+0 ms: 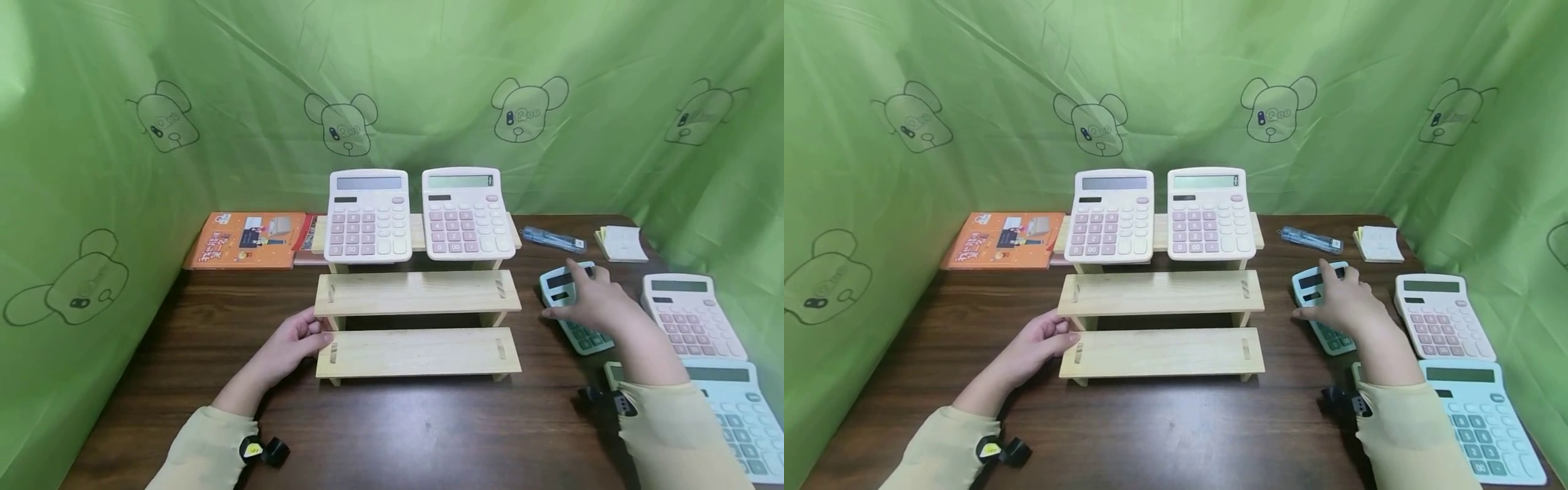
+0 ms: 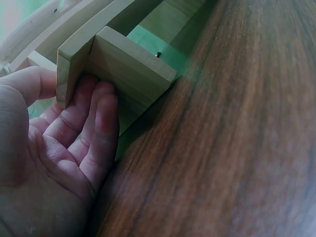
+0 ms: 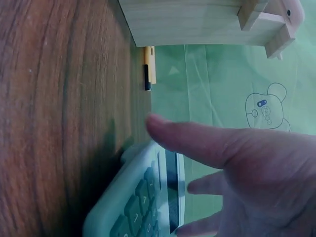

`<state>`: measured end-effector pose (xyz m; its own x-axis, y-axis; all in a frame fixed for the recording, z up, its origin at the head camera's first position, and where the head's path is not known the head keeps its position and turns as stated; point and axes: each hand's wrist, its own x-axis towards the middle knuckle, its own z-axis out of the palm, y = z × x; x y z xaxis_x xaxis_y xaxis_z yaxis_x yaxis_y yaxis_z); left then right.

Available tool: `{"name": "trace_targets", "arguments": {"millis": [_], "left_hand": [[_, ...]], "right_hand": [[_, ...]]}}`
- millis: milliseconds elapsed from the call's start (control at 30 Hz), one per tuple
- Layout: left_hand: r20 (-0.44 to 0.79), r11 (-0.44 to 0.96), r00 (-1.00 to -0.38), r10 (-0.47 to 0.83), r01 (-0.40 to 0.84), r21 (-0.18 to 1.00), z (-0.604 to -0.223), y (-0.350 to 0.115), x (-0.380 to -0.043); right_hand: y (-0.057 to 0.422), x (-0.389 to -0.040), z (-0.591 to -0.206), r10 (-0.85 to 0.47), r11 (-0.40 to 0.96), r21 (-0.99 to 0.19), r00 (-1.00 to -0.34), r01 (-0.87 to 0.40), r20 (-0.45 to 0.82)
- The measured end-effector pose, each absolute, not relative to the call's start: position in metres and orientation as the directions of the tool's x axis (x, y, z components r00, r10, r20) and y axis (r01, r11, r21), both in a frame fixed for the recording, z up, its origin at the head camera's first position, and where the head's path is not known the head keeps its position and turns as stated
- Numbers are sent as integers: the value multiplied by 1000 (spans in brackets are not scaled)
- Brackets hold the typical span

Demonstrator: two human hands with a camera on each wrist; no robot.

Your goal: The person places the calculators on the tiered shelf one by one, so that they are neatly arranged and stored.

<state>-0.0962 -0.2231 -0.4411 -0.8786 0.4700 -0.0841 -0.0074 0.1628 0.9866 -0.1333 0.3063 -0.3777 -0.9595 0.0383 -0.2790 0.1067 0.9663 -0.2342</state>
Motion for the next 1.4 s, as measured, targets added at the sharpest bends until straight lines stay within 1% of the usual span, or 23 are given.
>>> {"name": "trace_targets", "arguments": {"millis": [100, 300, 433, 533, 700, 833, 1067, 1233, 1400], "left_hand": [[-85, 178, -880, 468, 0, 984, -440, -224, -97], [-79, 190, -881, 466, 12, 982, -441, -224, -97], [-82, 184, -884, 461, 5, 983, -443, -224, -94], [-87, 186, -879, 468, 2, 983, -445, -223, -93], [-78, 173, -883, 463, 4, 985, -446, -222, -93], [-72, 180, -888, 454, 12, 984, -444, -223, -93], [-81, 218, -886, 457, 23, 976, -439, -223, -96], [-97, 230, -885, 455, 12, 973, -438, -223, -96], [-102, 226, -886, 452, 2, 974, -439, -223, -96]], "right_hand": [[309, -134, -381, 30, 970, -219, -947, 105, -321], [313, -137, -391, 20, 984, -158, -943, 76, -331], [312, -139, -394, 21, 980, -179, -948, 81, -316], [309, -135, -384, -14, 974, -218, -949, 58, -315], [298, -119, -345, -125, 955, -296, -945, -31, -303], [284, -103, -320, -198, 947, -299, -946, -116, -258], [264, -78, -295, -266, 943, -252, -946, -216, -184], [247, -61, -285, -358, 921, -200, -928, -333, -102], [226, -51, -287, -448, 883, -152, -894, -444, 9]]}}
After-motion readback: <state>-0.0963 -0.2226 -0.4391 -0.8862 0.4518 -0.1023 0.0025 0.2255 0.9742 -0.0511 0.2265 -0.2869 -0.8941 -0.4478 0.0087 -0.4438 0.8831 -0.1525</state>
